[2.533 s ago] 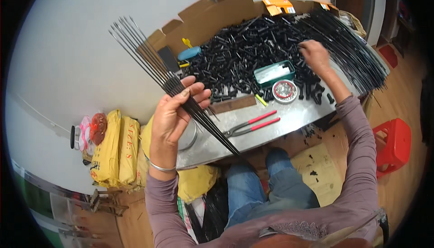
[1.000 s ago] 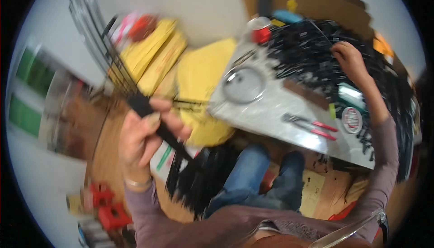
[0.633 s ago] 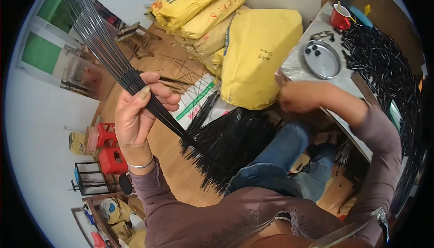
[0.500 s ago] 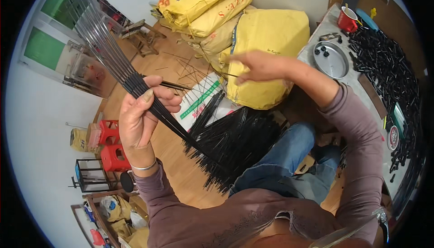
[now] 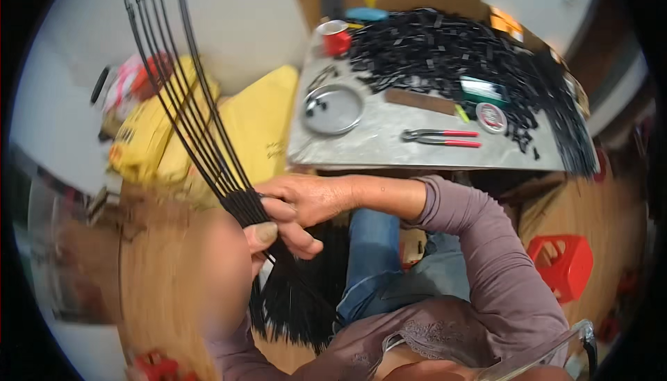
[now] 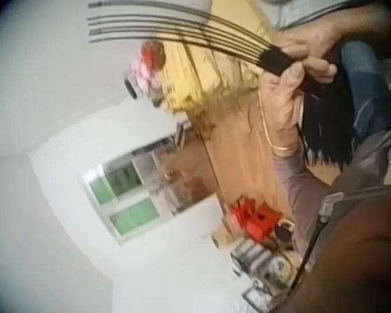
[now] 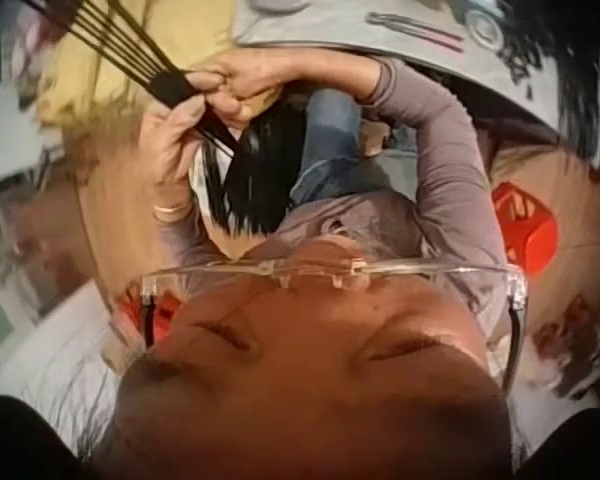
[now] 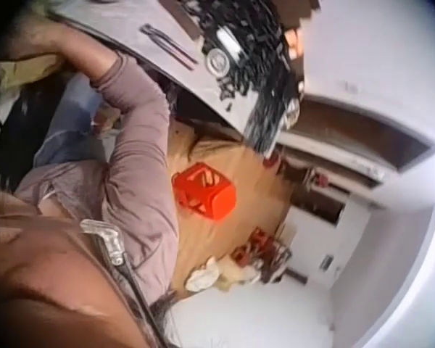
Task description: Assembling black protective tubing onto bundles of metal rods and trimming them at a workbench.
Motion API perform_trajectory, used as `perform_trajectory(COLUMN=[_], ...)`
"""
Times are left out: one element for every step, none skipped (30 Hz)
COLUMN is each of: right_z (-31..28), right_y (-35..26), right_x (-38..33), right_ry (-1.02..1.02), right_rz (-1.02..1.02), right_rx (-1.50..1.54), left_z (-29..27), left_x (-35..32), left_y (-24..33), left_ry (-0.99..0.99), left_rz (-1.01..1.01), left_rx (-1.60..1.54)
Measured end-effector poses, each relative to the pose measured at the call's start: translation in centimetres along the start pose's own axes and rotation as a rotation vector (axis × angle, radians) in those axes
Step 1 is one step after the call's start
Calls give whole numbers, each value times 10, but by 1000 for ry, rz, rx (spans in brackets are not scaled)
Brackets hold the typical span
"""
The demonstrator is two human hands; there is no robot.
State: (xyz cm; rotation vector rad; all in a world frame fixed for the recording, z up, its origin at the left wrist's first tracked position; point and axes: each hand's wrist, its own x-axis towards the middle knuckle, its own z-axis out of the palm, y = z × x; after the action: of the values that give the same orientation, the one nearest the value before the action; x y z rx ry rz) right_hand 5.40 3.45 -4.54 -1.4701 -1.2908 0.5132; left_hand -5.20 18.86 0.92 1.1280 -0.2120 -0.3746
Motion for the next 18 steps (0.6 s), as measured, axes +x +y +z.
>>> perform_trajectory(right_z=[-3,-11,-19,-30,-45,-72,-122,-183,-209,-226,-237,-239,-235,-222,-212,-194,-173,-148], right_y=[-6,-3,11,19,16,14,36,55,55,54,64,79,91,93,79,75,64,64], right_x=[-12,-27,-43,-63,-82,-100,-128,-162,-172,-184,-194,-205,-215,-220,-223,-236,-252,-268], right_ry=[42,72,126,190,270,349,361,360,477,592,714,827,822,753,554,653,613,653], right_rz=[163,172,235,291,313,336,278,226,115,19,211,422,658,740,893,828,847,693], right_rx=[79,56,76,90,-114,-315,-623,-927,-1149,-1376,-1586,-1786,-1802,-1640,-1405,-1218,-1153,-1195], left_z=[2,12,21,30,33,42,63,89,91,87,80,73,66,54,45,47,51,52], left_x=[7,13,20,32,47,65,90,130,156,180,203,218,226,226,226,228,232,231], left_y=[-1,3,7,7,1,-4,-23,-53,-72,-96,-126,-154,-176,-191,-204,-208,-214,-215], left_ry=[-40,-106,-146,-196,-233,-281,-311,-337,-349,-370,-357,-344,-318,-274,-307,-315,-337,-347], left_rz=[-7,-12,-20,-26,-17,-43,20,81,98,112,90,70,-17,-94,-127,-134,-164,-192], left_rx=[-36,-60,-51,-34,17,8,43,60,97,124,123,121,84,45,-1,-4,-21,-33])
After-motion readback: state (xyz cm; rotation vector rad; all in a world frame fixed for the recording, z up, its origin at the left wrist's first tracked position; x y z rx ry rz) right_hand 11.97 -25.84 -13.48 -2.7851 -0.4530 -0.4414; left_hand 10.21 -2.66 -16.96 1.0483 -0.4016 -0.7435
